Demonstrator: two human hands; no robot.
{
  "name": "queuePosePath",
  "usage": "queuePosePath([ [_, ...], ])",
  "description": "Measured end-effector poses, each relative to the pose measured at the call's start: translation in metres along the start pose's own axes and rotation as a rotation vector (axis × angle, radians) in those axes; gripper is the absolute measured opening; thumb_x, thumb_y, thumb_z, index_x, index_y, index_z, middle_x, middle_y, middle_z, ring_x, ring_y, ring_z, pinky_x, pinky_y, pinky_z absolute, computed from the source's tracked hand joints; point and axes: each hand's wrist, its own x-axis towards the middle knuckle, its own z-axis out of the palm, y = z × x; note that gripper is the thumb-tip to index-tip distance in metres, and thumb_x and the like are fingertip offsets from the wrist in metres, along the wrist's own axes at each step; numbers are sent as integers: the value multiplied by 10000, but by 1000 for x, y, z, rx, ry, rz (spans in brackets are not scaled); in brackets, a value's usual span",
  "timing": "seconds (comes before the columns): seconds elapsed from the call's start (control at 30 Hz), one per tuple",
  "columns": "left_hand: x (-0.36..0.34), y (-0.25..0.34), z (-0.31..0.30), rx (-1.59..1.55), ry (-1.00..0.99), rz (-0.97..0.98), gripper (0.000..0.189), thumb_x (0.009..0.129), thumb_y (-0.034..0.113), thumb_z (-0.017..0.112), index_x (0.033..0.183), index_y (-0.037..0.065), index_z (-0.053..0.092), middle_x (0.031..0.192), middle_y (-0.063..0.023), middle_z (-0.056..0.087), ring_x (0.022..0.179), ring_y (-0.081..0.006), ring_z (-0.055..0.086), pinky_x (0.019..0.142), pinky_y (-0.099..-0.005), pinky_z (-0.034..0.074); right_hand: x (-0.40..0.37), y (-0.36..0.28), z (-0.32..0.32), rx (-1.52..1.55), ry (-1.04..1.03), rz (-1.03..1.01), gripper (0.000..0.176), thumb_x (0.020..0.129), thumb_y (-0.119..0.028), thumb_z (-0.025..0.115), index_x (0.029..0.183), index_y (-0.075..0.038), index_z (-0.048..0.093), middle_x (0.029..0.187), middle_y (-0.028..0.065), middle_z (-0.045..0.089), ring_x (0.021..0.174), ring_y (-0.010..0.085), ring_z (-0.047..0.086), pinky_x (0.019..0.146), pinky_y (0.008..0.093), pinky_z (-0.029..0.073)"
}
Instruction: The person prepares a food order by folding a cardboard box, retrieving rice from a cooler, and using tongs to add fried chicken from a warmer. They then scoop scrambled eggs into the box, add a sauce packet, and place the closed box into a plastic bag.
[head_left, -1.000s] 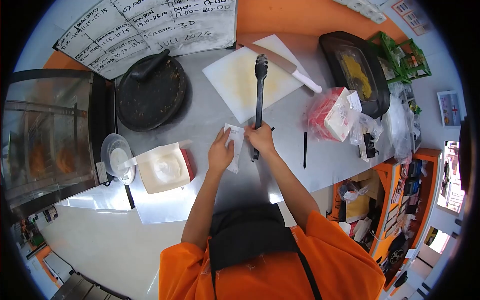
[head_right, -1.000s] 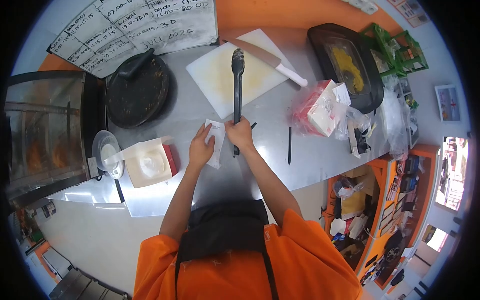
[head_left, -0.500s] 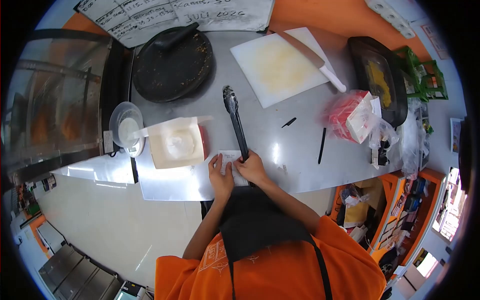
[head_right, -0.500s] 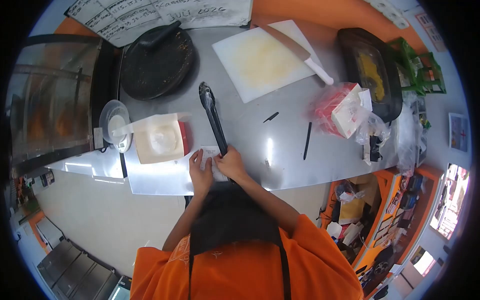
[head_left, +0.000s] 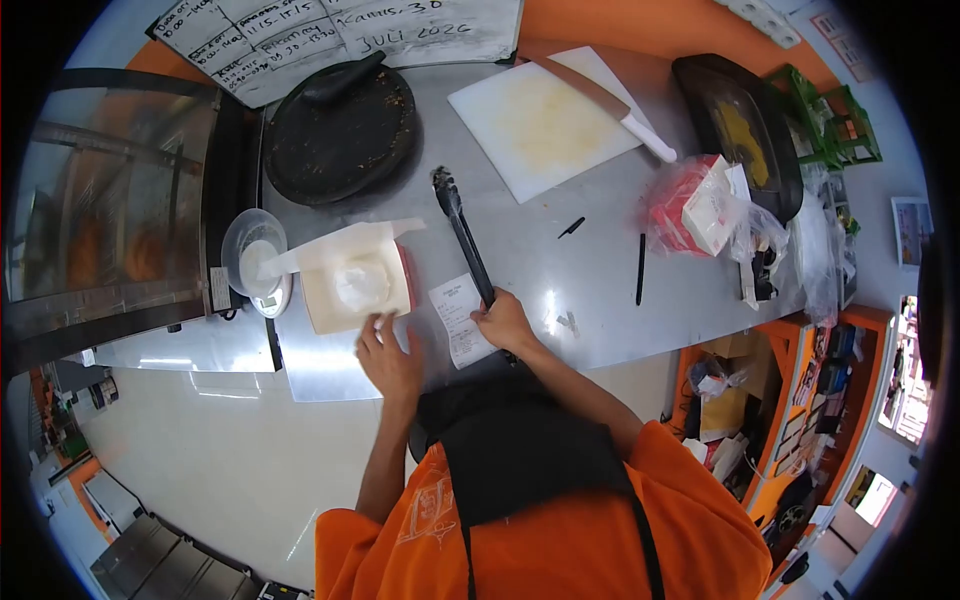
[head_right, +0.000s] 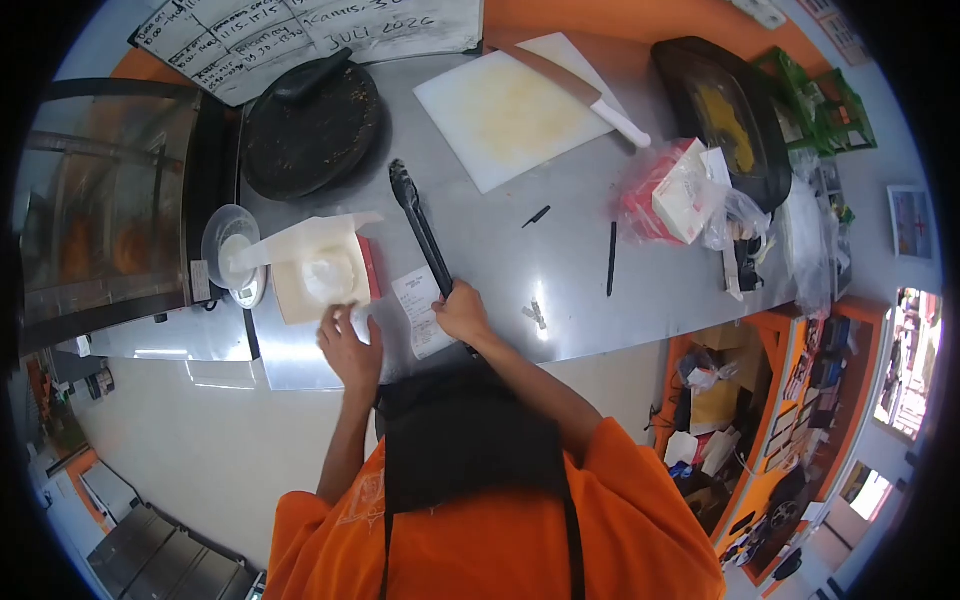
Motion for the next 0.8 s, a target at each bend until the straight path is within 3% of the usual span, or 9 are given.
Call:
queuePosePath([
  [0.03, 12, -2, -8, 208, 51, 117, 273, 764, 83, 682, 1032, 96, 632, 1149, -107, 552, 1013, -300, 544, 900, -386, 414, 1, -2, -1, -16, -20, 11, 228, 727, -104, 707, 851, 29, 569, 792, 208, 640, 787, 357, 640, 706, 399, 499],
  [0.17, 35, -26, 0, -58, -78, 279, 154, 781, 58, 666, 931, 89, 661, 948, -33, 636, 885, -243, 591, 854, -383, 407, 10, 1, 4, -65, -33, -36, 247, 728, -111, 700, 881, 50, 590, 835, 241, 651, 843, 397, 642, 749, 426, 505],
  [0.2, 37, -22, 2, -112, -14, 282, 133, 771, 34, 646, 886, 95, 676, 858, -28, 642, 861, -226, 596, 809, -378, 418, 12, 0, 5, -77, -28, -38, 256, 726, -116, 704, 883, 52, 591, 835, 242, 651, 843, 396, 643, 749, 423, 506],
  [0.27, 36, -15, 7, -153, -66, 330, 139, 759, 29, 638, 876, 94, 677, 858, -36, 635, 853, -231, 596, 793, -377, 425, 13, 0, 8, -105, -22, -41, 274, 721, -125, 711, 889, 55, 593, 836, 245, 651, 843, 393, 645, 748, 418, 508],
  [0.47, 17, 1, 38, -267, -117, 361, 178, 750, 25, 628, 906, 88, 686, 876, -46, 616, 828, -233, 590, 725, -361, 446, 0, -5, -2, 32, 1, -20, 294, 728, -184, 763, 814, 7, 557, 717, 127, 609, 687, 225, 617, 634, 335, 484],
  [0.57, 16, 12, 44, -306, -123, 359, 192, 745, 15, 631, 913, 88, 687, 868, -43, 609, 828, -228, 589, 720, -356, 446, -19, -3, -20, 36, -63, 15, 353, 719, -215, 759, 874, 39, 569, 800, 182, 639, 776, 285, 651, 705, 361, 499],
  [0.67, 16, 22, 49, -310, -124, 392, 207, 733, 3, 633, 916, 86, 687, 862, -38, 603, 823, -223, 586, 715, -349, 445, -38, 17, -32, 82, -76, 29, 309, 735, -199, 733, 865, 20, 558, 764, 147, 618, 744, 261, 634, 694, 351, 492],
  [0.77, 16, 31, 51, -331, -132, 438, 224, 722, 0, 633, 921, 87, 689, 860, -35, 600, 812, -218, 584, 711, -347, 451, -46, 38, -33, 116, 8, 20, 269, 747, -151, 739, 779, -50, 492, 669, 47, 519, 614, 143, 518, 576, 300, 435],
  [0.8, 14, 33, 53, -354, -147, 455, 225, 729, -4, 636, 927, 87, 689, 869, -42, 605, 811, -225, 587, 711, -351, 460, -45, 44, -32, 110, 15, 23, 251, 750, -154, 721, 805, -28, 511, 692, 77, 548, 655, 178, 553, 614, 316, 451],
])
